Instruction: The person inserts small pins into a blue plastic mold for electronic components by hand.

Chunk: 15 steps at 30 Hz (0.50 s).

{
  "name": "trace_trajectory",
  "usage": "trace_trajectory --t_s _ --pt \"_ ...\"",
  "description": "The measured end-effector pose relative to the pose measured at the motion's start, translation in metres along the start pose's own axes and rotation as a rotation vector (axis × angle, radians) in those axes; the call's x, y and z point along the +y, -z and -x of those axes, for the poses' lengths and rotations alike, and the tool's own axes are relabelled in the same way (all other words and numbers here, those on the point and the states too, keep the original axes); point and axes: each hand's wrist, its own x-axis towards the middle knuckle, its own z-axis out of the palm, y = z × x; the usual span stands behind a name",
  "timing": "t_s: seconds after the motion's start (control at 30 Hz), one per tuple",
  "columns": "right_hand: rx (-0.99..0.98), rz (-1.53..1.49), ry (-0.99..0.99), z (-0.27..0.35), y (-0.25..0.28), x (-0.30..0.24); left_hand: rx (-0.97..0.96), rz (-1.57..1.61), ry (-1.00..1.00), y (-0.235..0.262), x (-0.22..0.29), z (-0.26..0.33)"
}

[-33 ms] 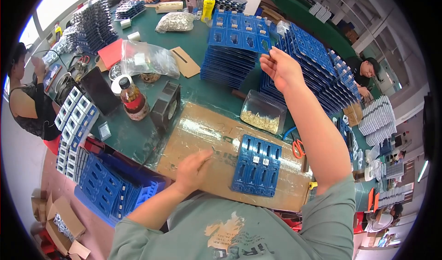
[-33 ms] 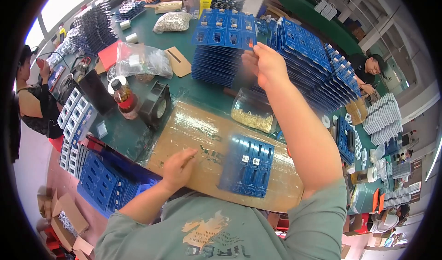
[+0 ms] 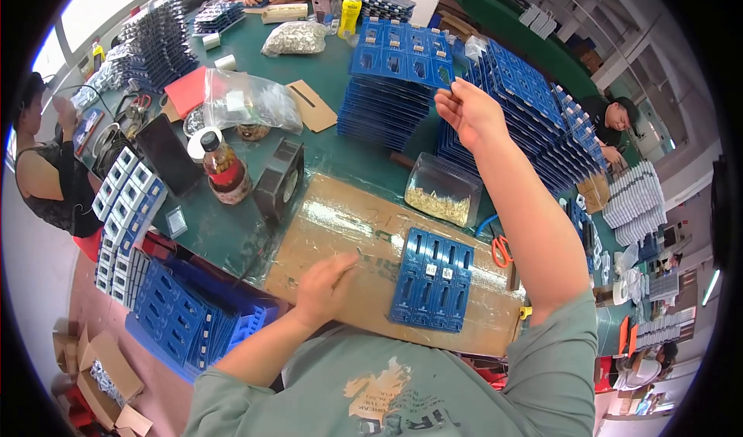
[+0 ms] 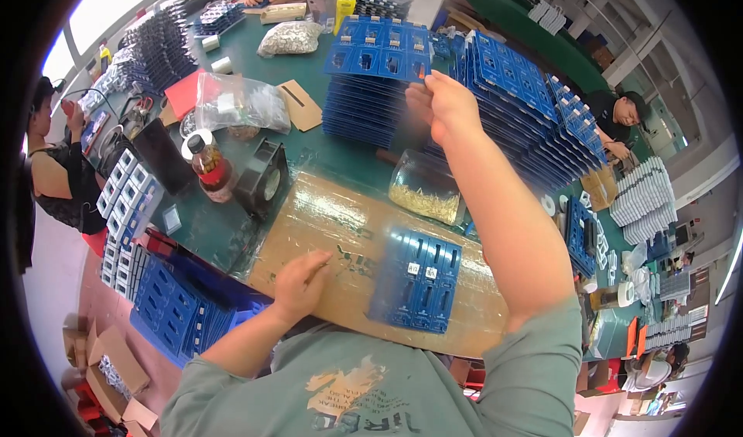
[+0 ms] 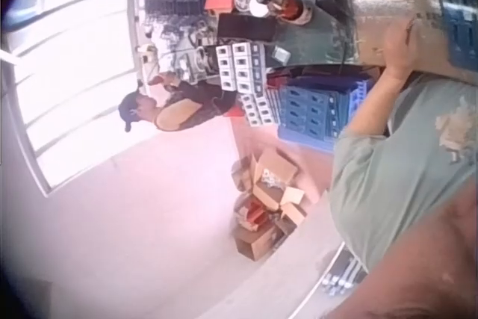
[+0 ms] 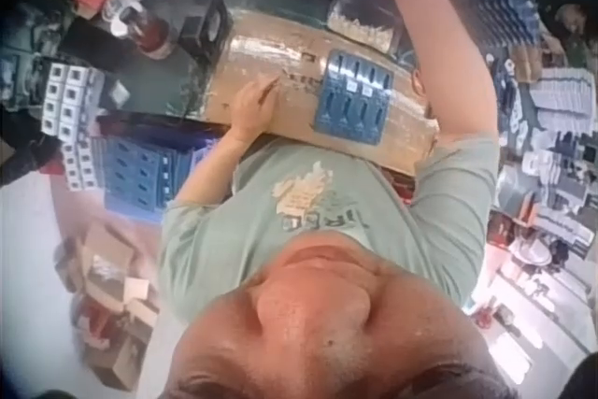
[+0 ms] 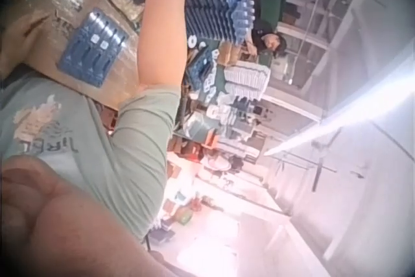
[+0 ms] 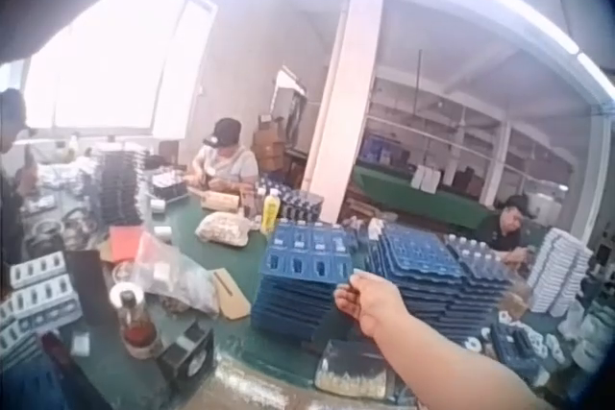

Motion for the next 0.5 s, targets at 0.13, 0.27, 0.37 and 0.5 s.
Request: trace_trajectory --t_s 0.13,0.27,0.37,0.5 --pt "0.066 0.009 -0.012 -0.025 -0.017 0.004 -0.025 0.019 0.133 0.004 0.005 -0.003" --pt "0.071 0.018 -0.013 -0.040 -0.018 0.007 -0.033 0.063 0.110 0.003 0.007 -0.006" --pt "0.110 0.066 -0.007 -0.042 -0.018 0.008 -0.041 0.085 0.124 0.002 0.006 -0.006" --pt "0.129 0.213 -0.025 -0.041 -0.018 0.012 -0.049 0.071 0.141 0.002 0.005 -0.008"
